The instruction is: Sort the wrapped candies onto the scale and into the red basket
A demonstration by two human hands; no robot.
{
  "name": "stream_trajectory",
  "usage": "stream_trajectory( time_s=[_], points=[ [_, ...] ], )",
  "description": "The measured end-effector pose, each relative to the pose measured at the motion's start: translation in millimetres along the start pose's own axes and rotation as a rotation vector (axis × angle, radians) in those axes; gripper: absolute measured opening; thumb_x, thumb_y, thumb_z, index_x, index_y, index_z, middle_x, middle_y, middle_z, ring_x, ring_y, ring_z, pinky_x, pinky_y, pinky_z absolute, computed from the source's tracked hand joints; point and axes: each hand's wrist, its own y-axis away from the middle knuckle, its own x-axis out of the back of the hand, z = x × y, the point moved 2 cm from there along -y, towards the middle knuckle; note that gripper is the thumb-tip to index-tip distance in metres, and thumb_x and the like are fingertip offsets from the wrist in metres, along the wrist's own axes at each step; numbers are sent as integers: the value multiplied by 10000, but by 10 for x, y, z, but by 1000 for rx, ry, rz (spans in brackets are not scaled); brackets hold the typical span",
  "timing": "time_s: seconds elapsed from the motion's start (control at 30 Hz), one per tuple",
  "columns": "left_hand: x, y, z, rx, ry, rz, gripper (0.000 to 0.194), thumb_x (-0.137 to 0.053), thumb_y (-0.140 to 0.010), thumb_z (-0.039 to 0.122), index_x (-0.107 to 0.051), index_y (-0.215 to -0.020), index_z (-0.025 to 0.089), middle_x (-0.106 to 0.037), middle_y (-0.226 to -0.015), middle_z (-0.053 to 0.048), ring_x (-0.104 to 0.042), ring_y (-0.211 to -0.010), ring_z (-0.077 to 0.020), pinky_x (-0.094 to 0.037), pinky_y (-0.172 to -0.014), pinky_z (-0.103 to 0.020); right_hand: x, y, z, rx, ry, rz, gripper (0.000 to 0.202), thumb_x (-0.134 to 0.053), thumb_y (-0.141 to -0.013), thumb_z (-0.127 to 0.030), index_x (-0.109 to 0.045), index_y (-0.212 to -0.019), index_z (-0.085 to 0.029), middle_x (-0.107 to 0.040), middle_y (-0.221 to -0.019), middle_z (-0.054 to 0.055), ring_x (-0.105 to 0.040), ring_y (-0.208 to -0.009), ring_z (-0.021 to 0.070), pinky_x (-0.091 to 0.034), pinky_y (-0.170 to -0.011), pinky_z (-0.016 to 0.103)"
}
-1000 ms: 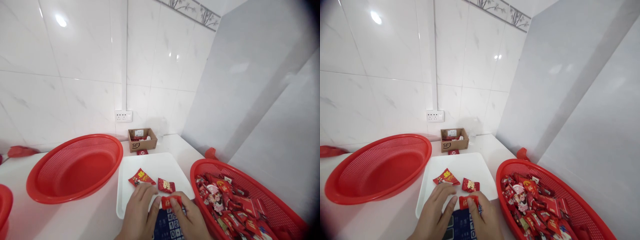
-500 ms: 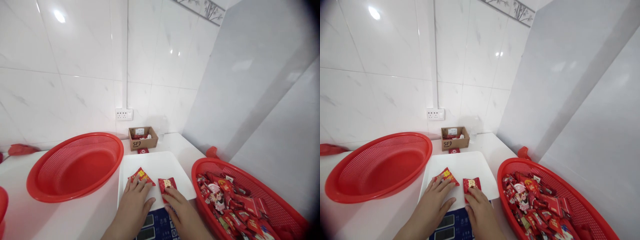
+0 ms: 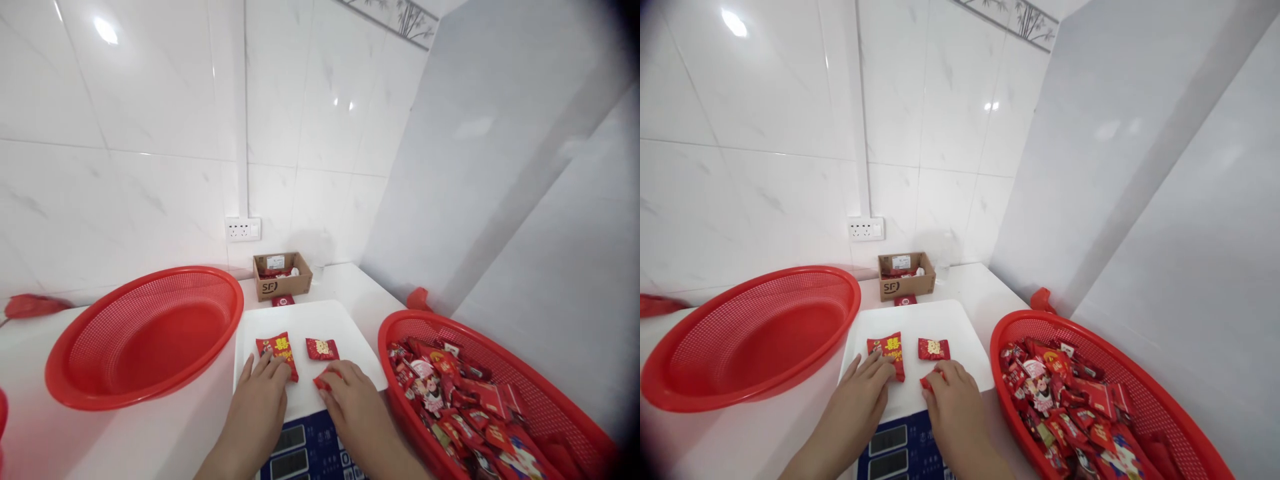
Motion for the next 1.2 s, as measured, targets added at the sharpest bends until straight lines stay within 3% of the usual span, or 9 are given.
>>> stream_trajectory(
  time_s=[0.07,0.17,0.27,0.47,0.67,0.8,0.9,1.03,1.2],
  points=[
    [-16,-2,-17,-2,-16,4,419,-320,-807,-13,-603,-1034,196,-616,-1243,-65,-436,-1283,-258,-293,-1069,-523,-5,7,-19,-2,-51,-7,284,-417,-905,-144,-679,-1011,-172,-644,-1088,106,-586,-1021,240,-470,-912,388],
    [-45,-8,-47,-11,-20,15,419,-311,-810,-14,-593,-1039,196,-611,-1252,-62,-424,-1291,-262,-291,-1069,-521,-61,-22,-36,11,-124,-59,328,-435,-904,-168,-616,-1176,-138,-586,-1238,118,-538,-1135,234,-426,-991,364],
    [-60,-14,-75,-22,-15,27,404,-302,-823,-3,-587,-1030,197,-609,-1254,-59,-416,-1296,-264,-294,-1067,-524,-112,-63,-34,46,-144,-115,414,-481,-891,-214,-533,-1290,-119,-481,-1375,116,-417,-1275,251,-338,-1077,397],
    [-98,-23,-94,-29,-20,57,411,-322,-838,19,-592,-1092,196,-605,-1259,-72,-409,-1300,-274,-300,-1060,-542,-94,-205,76,51,-27,-45,407,-449,-918,-263,-527,-1307,-173,-387,-1447,97,-251,-1363,299,-260,-1096,483],
    [-189,-22,-9,-217,-1,83,476,-478,-896,266,-405,-1359,351,-373,-1472,-40,-235,-1375,-337,-237,-1053,-628,-58,-326,222,-93,93,-71,430,-429,-937,-359,-487,-1337,-212,-395,-1443,101,-365,-1303,298,-324,-1038,467],
    [-251,-11,21,-255,1,17,515,-538,-873,328,-395,-1367,360,-408,-1451,-43,-258,-1364,-354,-203,-1054,-651,58,-227,219,-161,184,-39,416,-450,-921,-354,-516,-1306,-208,-512,-1336,126,-522,-1135,298,-417,-914,430],
    [-302,-11,-10,-255,-8,58,465,-516,-883,383,-442,-1340,342,-445,-1426,-48,-276,-1358,-349,-196,-1057,-650,136,-143,153,-150,181,-53,360,-461,-911,-328,-575,-1233,-212,-600,-1165,121,-591,-983,280,-446,-830,398],
    [-326,-29,-48,-268,-39,91,428,-511,-883,402,-495,-1304,326,-485,-1395,-57,-310,-1343,-351,-212,-1051,-646,122,-177,23,-111,95,-96,301,-505,-883,-264,-600,-1165,-213,-586,-1074,100,-600,-945,253,-475,-750,331],
    [-319,-45,-54,-218,-110,34,432,-499,-881,384,-520,-1298,279,-517,-1362,-61,-326,-1328,-375,-218,-1036,-656,91,-303,-59,-121,42,-33,322,-546,-861,-242,-578,-1175,-179,-563,-1111,122,-601,-962,269,-497,-746,348]
  ],
)
